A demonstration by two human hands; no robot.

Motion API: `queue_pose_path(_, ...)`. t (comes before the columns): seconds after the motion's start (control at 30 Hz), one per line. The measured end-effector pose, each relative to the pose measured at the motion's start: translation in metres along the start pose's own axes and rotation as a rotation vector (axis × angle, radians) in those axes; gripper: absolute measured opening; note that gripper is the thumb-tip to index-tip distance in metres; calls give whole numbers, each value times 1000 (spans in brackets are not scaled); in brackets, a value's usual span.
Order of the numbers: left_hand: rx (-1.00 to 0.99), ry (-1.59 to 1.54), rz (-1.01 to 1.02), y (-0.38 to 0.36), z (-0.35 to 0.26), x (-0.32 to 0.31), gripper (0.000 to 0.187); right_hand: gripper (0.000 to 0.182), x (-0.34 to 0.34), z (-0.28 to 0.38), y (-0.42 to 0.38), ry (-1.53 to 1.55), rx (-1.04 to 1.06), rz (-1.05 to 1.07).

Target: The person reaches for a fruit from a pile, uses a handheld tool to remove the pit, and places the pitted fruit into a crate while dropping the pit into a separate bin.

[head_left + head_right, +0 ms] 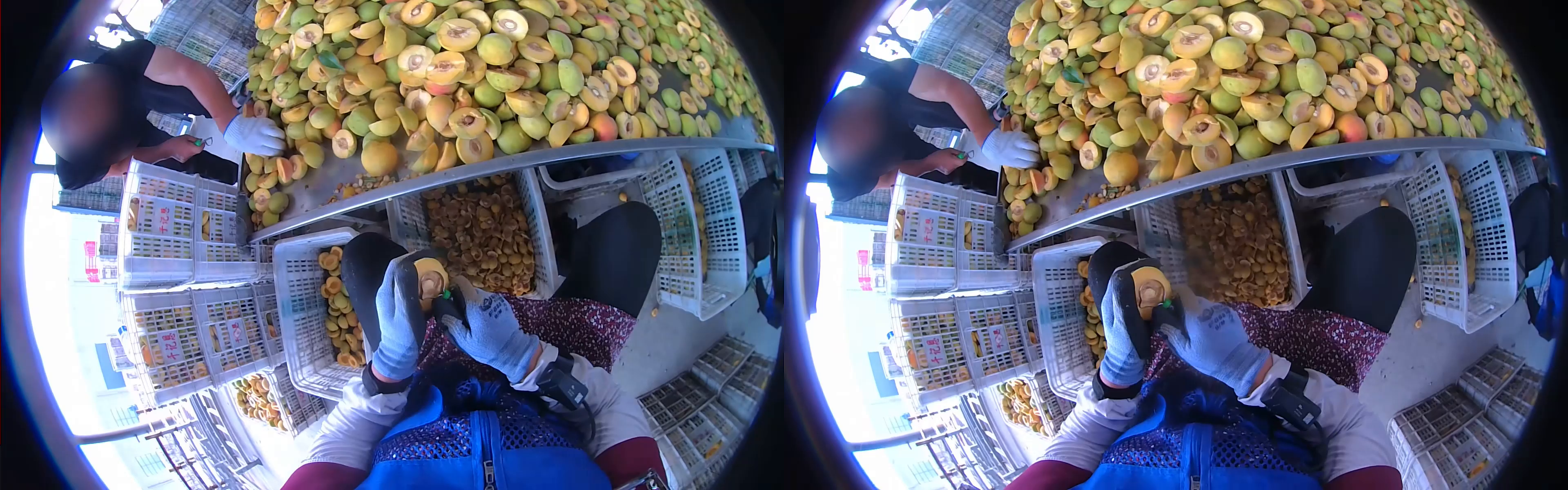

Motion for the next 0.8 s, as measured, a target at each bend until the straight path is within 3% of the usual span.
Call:
queue_pose_path(0.07, -174, 287, 41, 0, 2, 2, 23, 43, 0, -5, -2, 10, -20, 72)
queue_pose_path(0.23, -104, 176, 114, -1, 10, 2, 21, 35, -12, -29, -12, 276, 28, 74)
queue_pose_path(0.33, 37, 75, 83, 0, 11, -4, 24, 32, -24, -40, -17, 909, -216, 115)
queue_pose_path(0.43, 32, 105, 37, 3, 12, -8, 28, 27, -10, -29, -24, 1338, -675, 297)
queue_pose_path(0.53, 79, 23, 2, 0, 10, -15, 27, 22, -17, -37, -24, 1337, -559, 283)
queue_pose_path(0.63, 78, -39, 93, 5, 25, -16, 28, 21, -13, -45, -19, 1133, -554, 250)
queue_pose_path(0.73, 218, -337, 421, 14, 26, -10, 27, 22, 0, -37, -15, 821, -485, 311)
queue_pose_path(0.8, 300, -297, 292, 11, 23, -12, 25, 22, -6, -38, -17, 939, -549, 310)
Point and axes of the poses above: each hand's wrist, its own y-axis towards the middle knuckle, its own x-axis out of the back of the hand, z = x × y, the point moved 3 cm from there along y, towards the middle knuckle, and after that the axes turned 7 degrees about y, right-handed, at the moved point
